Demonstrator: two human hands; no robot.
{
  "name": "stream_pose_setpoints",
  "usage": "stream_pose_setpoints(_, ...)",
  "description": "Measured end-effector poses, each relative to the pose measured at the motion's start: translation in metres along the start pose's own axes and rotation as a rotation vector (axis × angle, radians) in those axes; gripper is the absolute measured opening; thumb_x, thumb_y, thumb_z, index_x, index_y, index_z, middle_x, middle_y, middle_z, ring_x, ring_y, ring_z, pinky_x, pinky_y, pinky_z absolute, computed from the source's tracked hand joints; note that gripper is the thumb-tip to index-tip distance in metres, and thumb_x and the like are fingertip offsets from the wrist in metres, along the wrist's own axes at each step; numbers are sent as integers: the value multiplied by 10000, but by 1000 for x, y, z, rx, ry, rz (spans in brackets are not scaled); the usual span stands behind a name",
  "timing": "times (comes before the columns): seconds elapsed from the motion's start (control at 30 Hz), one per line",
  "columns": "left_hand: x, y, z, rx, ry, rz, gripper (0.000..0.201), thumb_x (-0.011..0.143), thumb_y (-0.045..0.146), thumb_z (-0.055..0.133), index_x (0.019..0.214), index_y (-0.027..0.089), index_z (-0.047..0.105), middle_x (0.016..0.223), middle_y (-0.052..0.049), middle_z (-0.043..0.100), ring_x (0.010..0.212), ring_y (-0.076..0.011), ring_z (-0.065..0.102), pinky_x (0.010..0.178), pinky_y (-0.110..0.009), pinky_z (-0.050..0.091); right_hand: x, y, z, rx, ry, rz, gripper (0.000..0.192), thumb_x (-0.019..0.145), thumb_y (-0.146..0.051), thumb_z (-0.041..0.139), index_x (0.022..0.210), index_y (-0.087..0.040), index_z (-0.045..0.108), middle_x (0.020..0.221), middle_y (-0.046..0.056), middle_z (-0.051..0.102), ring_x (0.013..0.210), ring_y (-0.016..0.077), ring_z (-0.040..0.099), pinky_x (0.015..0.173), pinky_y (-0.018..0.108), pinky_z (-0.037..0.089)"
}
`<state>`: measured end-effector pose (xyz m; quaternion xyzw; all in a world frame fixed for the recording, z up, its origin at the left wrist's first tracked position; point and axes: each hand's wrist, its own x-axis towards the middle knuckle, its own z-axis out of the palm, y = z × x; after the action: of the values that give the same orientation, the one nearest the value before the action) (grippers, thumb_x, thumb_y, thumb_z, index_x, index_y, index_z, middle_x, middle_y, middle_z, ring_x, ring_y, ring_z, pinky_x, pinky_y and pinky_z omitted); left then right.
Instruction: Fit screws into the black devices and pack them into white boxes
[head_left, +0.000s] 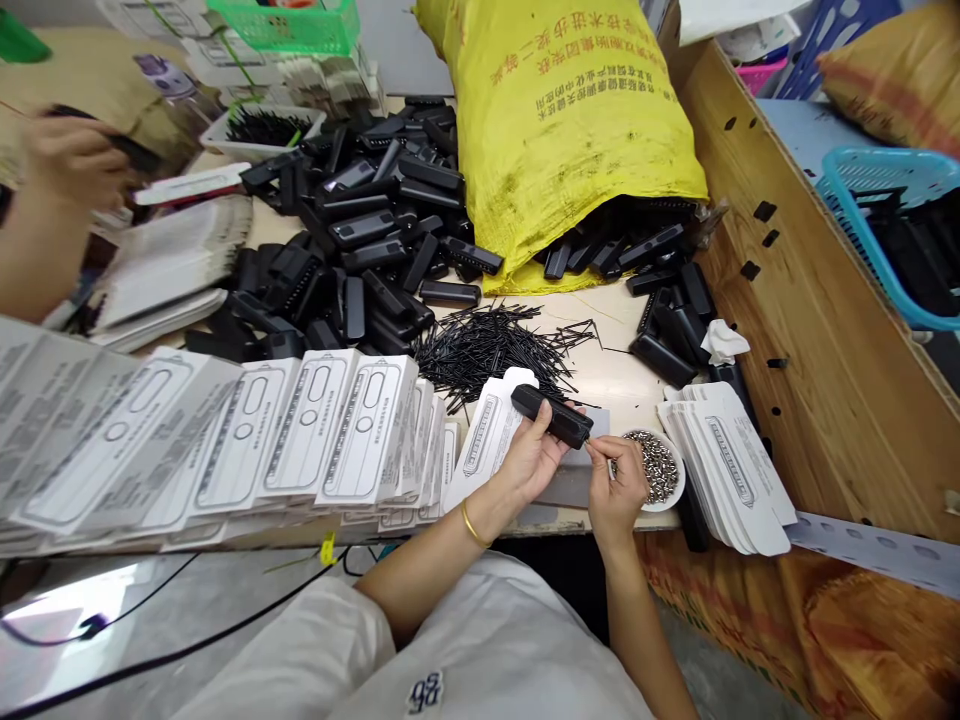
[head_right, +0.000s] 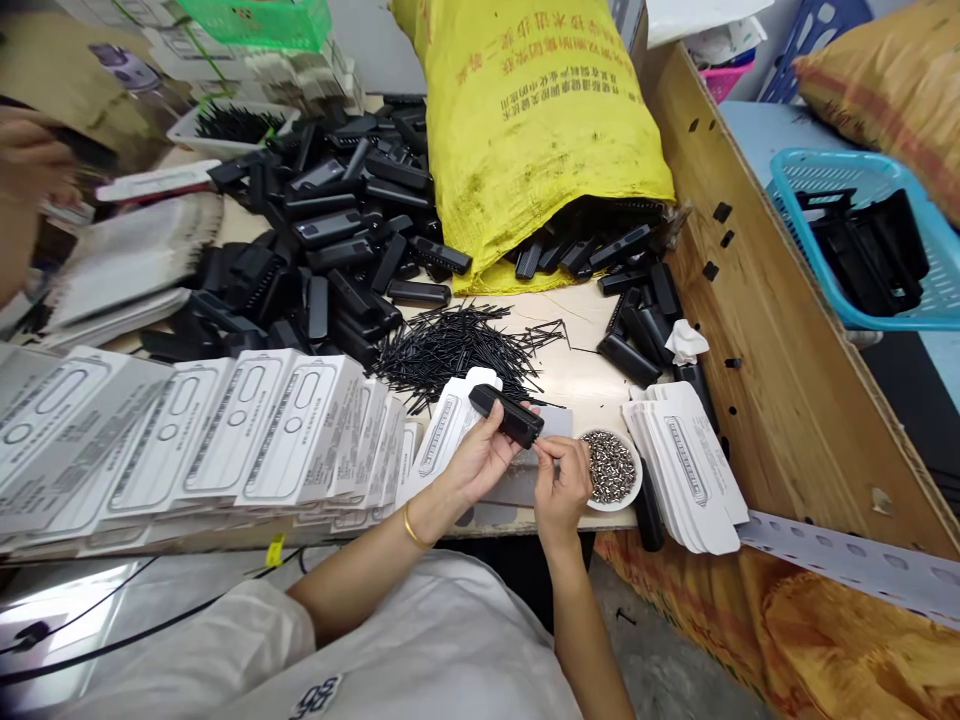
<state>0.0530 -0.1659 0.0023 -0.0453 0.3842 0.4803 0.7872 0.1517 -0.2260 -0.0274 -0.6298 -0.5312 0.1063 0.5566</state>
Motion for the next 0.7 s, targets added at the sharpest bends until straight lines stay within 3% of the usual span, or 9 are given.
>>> stream_pose_setpoints(0.17,-4,-2,-1,2,-38,19,137,886,206,625,994,128,594,931,-88,709,1041,-246,684,996,-430,508,0,1,-1,103,4,166,96,890,-238,575,822,-194,626,800,25,635,803,169,604,752,331,487)
stream_pose_setpoints(0.37,-4,-9,-4,69,-86,94,313,806,265,733,1053,176,561,959,-53,697,1116,-240,648,1015,-432,486,3,-4,-4,-11,-7,30,100,879,-223,585,809,-222,656,761,25,661,755,179,601,729,351,485)
stream_pose_setpoints(0.5,-12,-1,-4,149,-125,134,387,759,328,773,1043,197,544,981,-49,693,1133,-252,636,1009,-445,478,-2,0,-6,108,-61,173,79,866,-267,612,829,-211,654,788,25,665,772,174,610,741,342,492)
stream_pose_setpoints(0.6,-28,8,-8,286,-252,259,401,745,355,771,1066,232,564,1095,-62,682,1161,-270,613,1028,-465,454,-7,9,-15,184,-74,307,179,817,-292,674,970,-205,649,882,33,677,770,158,604,750,329,496)
stream_pose_setpoints(0.7,-30,4,-19,593,-468,325,342,668,272,812,965,227,648,1064,-79,696,1122,-281,617,1057,-441,422,-6,15,-27,173,71,386,219,808,-316,683,980,-187,639,880,40,676,784,163,620,772,343,500)
